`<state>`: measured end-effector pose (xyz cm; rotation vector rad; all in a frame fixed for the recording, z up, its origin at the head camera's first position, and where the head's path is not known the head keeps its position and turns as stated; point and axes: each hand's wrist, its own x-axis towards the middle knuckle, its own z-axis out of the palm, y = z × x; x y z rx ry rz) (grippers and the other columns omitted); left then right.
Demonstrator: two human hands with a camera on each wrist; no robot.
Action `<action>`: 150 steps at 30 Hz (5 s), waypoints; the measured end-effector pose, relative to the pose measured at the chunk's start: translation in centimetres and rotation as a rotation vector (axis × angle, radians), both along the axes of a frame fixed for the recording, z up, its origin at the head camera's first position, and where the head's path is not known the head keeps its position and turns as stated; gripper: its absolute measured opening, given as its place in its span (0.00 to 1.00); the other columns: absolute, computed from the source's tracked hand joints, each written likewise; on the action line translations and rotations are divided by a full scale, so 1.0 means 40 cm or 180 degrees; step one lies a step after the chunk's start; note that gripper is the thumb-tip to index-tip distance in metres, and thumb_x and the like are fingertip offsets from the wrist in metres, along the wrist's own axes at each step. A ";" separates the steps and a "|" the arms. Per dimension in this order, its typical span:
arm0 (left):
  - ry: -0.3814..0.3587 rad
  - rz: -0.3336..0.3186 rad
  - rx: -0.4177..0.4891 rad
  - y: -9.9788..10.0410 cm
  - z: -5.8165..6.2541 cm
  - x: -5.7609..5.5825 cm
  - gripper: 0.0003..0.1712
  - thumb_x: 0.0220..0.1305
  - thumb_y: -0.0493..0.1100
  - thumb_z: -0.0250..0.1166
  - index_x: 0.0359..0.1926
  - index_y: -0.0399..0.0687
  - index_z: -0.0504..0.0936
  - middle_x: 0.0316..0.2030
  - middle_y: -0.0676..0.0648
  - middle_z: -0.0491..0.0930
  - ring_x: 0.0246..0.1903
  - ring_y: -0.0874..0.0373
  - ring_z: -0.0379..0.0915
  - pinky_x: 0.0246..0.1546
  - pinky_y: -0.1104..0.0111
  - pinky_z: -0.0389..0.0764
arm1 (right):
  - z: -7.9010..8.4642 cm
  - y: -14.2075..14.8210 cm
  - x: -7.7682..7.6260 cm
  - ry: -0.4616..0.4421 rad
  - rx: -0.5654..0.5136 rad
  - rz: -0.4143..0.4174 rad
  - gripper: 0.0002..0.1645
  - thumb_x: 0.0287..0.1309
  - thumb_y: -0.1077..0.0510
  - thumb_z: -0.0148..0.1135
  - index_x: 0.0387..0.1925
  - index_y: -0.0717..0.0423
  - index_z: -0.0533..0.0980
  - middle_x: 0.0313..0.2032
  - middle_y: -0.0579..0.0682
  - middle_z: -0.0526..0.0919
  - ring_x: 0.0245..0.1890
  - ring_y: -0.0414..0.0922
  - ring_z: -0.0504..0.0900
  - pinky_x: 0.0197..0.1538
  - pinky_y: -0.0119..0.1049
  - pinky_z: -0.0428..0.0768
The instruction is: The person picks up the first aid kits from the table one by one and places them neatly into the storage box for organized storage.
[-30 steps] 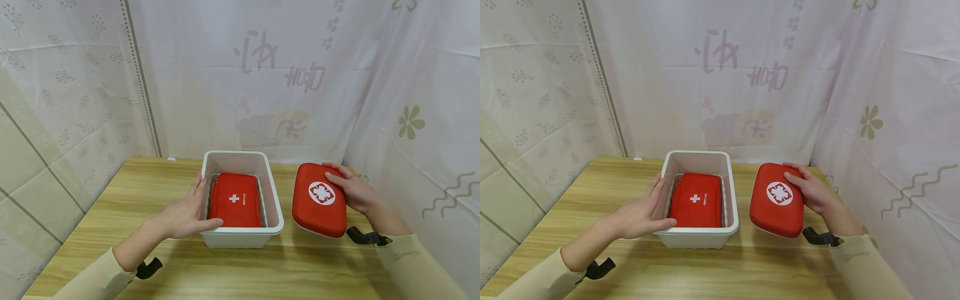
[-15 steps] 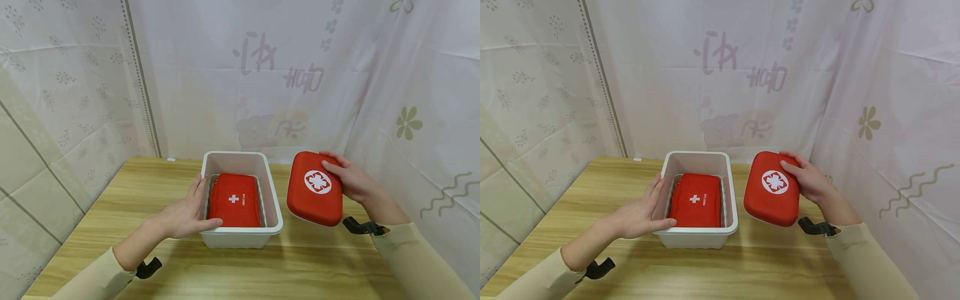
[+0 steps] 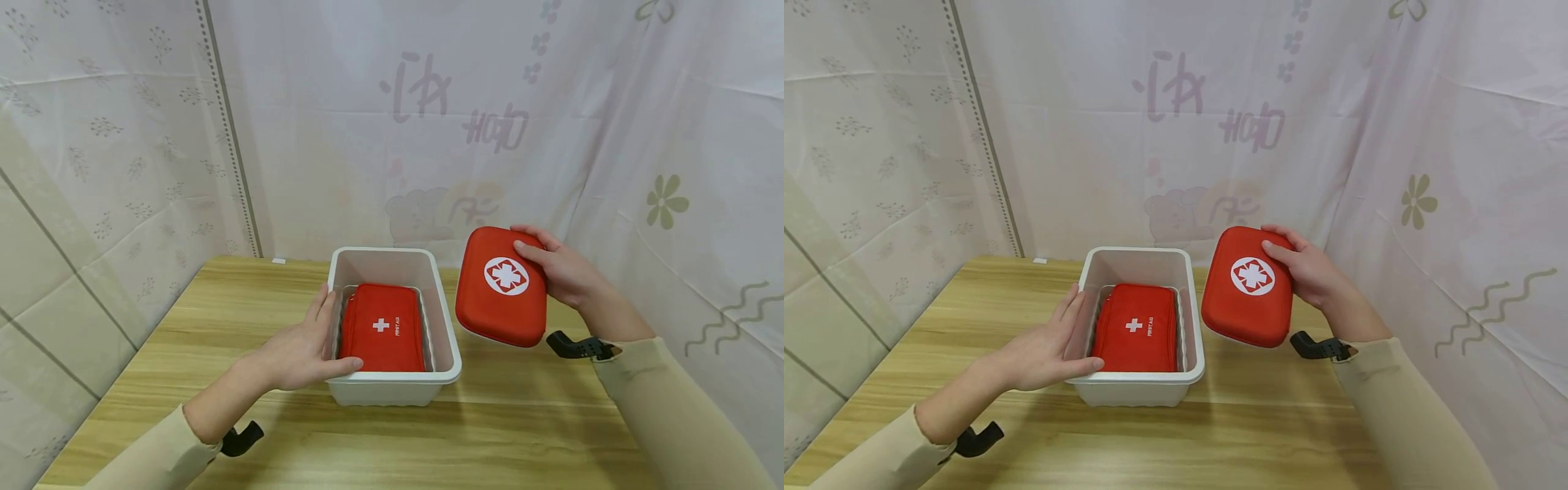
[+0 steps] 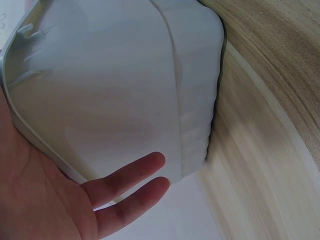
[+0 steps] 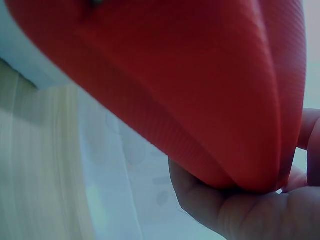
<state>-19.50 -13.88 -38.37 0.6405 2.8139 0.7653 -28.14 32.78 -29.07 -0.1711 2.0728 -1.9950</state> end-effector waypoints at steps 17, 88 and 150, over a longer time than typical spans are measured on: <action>0.0011 0.0005 0.0011 -0.002 -0.002 -0.001 0.78 0.62 0.83 0.64 0.90 0.52 0.26 0.90 0.46 0.23 0.28 0.57 0.79 0.26 0.63 0.79 | 0.056 -0.104 -0.037 0.0086 0.0096 0.0041 0.36 0.83 0.49 0.59 0.83 0.41 0.56 0.61 0.46 0.76 0.47 0.40 0.86 0.48 0.33 0.88; 0.0124 -0.0036 0.0021 -0.004 -0.005 -0.004 0.77 0.65 0.80 0.66 0.90 0.46 0.30 0.90 0.42 0.25 0.31 0.57 0.83 0.39 0.59 0.85 | -0.070 -0.508 -0.111 -0.0424 0.0864 0.0696 0.32 0.87 0.60 0.45 0.85 0.48 0.61 0.72 0.61 0.75 0.59 0.51 0.81 0.52 0.41 0.86; 0.0465 -0.0162 -0.0027 -0.122 0.044 -0.028 0.56 0.79 0.74 0.55 0.88 0.41 0.55 0.88 0.36 0.51 0.84 0.33 0.55 0.78 0.36 0.65 | -0.088 -0.214 0.137 0.1564 0.2655 0.0239 0.39 0.83 0.38 0.57 0.83 0.53 0.66 0.79 0.61 0.69 0.77 0.66 0.71 0.73 0.70 0.73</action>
